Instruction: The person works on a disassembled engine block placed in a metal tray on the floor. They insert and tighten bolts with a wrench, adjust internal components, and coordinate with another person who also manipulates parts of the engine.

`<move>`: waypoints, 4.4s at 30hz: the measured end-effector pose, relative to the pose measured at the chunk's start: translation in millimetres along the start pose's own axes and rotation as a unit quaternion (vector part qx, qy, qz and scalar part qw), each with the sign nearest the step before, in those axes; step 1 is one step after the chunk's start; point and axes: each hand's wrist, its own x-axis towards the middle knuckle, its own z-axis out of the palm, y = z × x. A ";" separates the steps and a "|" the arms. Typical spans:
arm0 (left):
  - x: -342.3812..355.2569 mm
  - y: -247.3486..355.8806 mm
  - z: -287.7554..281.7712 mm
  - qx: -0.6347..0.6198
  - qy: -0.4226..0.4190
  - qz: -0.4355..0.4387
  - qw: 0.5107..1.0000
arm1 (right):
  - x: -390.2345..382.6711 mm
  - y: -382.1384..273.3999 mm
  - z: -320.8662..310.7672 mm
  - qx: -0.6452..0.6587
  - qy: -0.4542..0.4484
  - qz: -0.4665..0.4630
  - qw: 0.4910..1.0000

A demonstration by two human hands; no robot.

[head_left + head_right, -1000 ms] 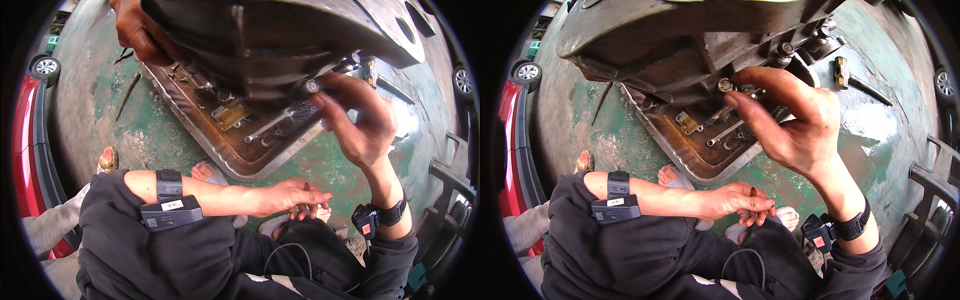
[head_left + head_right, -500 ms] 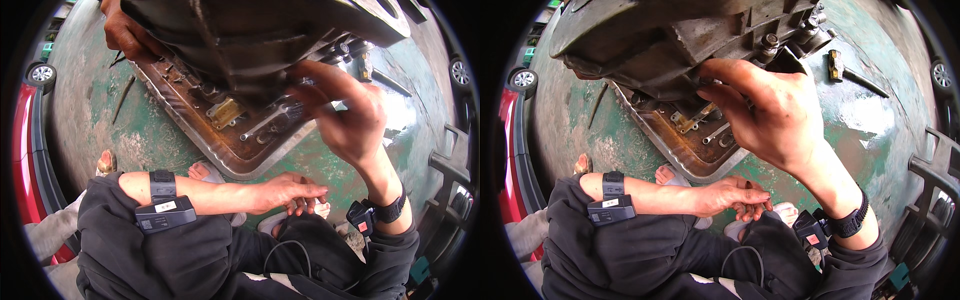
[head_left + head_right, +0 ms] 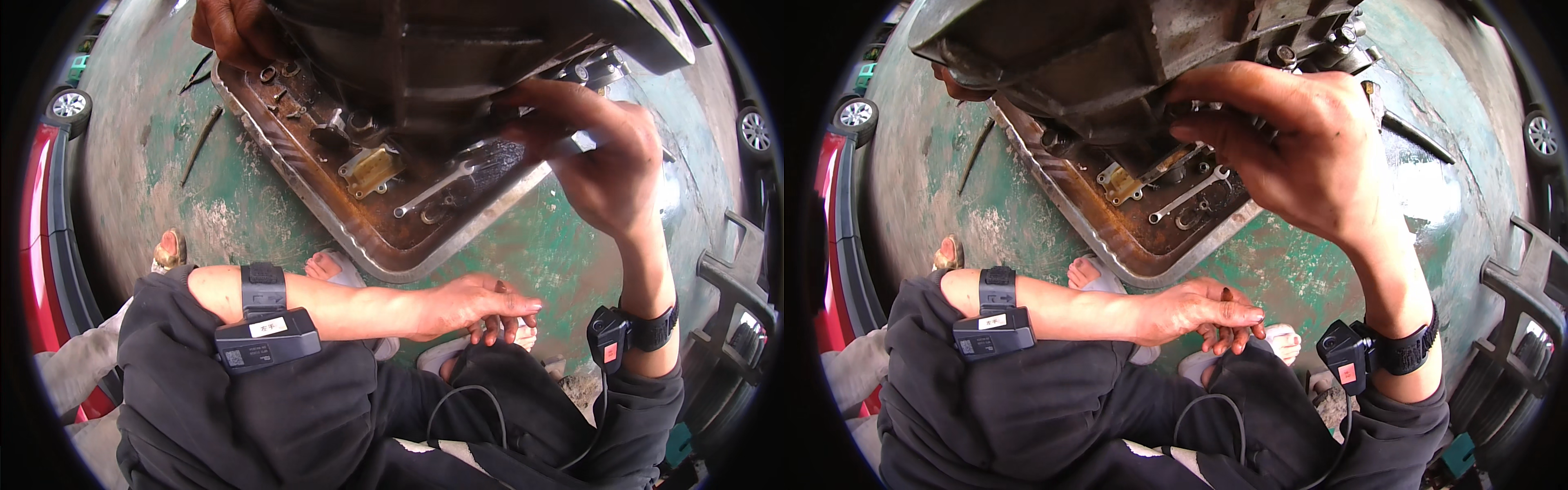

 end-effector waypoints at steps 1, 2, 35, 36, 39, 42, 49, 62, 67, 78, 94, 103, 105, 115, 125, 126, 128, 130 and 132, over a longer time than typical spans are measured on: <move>-0.2 -0.7 0.6 -0.001 0.002 -0.002 1.000 | -0.9 -3.4 -1.4 -0.024 -0.009 0.013 1.000; -0.5 -0.4 -0.1 0.001 0.003 -0.003 1.000 | -2.5 -6.9 0.5 -0.032 -0.007 0.043 0.999; 2.0 -9.2 -7.6 0.011 0.019 0.003 1.000 | -11.8 -16.0 29.9 -0.141 0.165 0.011 0.976; 1.9 -9.2 -7.5 0.012 0.020 0.002 1.000 | -11.5 -15.7 30.3 -0.141 0.160 -0.002 0.977; 1.7 -8.9 -7.4 0.012 0.018 0.002 1.000 | -10.1 -13.5 28.5 -0.134 0.153 -0.014 0.979; 1.1 -8.0 -7.1 0.014 0.021 0.002 1.000 | -8.0 -6.8 20.9 -0.134 0.118 -0.046 0.983; 1.0 -6.7 -5.4 0.025 0.020 0.015 0.999 | -5.3 2.8 13.6 -0.165 0.097 -0.090 0.977; 1.9 -7.3 -11.4 -0.010 -0.002 0.025 1.000 | 4.2 -23.8 7.0 -0.193 0.006 0.033 0.981; 1.1 -7.0 -11.8 -0.007 0.006 0.024 1.000 | 17.8 -37.5 -0.3 -0.253 -0.084 0.073 0.961; 2.8 -22.2 -6.9 0.001 0.006 0.018 1.000 | 19.8 -31.8 29.0 -0.237 0.014 0.105 0.966; 11.7 -24.6 -2.0 -0.003 -0.020 0.028 0.999 | 32.0 -22.1 31.8 -0.181 0.028 0.081 0.980; 13.4 -25.8 3.0 0.012 -0.011 0.032 0.999 | 31.0 -23.9 53.9 -0.215 0.113 0.090 0.966; 12.6 -25.3 4.7 0.007 -0.003 0.030 1.000 | 30.3 -24.8 56.5 -0.214 0.110 0.101 0.965; 13.6 -25.6 1.6 0.009 -0.008 0.028 1.000 | 34.0 -28.7 32.4 -0.320 -0.007 0.098 0.942; 14.5 -23.0 -2.3 0.005 -0.032 0.032 0.999 | 36.1 -33.0 9.1 -0.243 -0.128 0.096 0.957; 14.5 -22.0 -2.6 0.002 -0.032 0.037 0.999 | 34.8 -32.8 9.5 -0.241 -0.127 0.101 0.957; 14.8 -18.3 -3.4 -0.004 -0.025 0.047 0.999 | 28.8 -33.4 15.0 -0.240 -0.105 0.127 0.957; 15.5 -13.0 -4.6 -0.002 -0.009 0.054 0.999 | 24.3 -30.3 19.9 -0.201 -0.064 0.118 0.970; 15.5 -8.1 -5.5 -0.008 -0.006 0.066 0.998 | 19.8 -28.4 23.9 -0.178 -0.032 0.125 0.976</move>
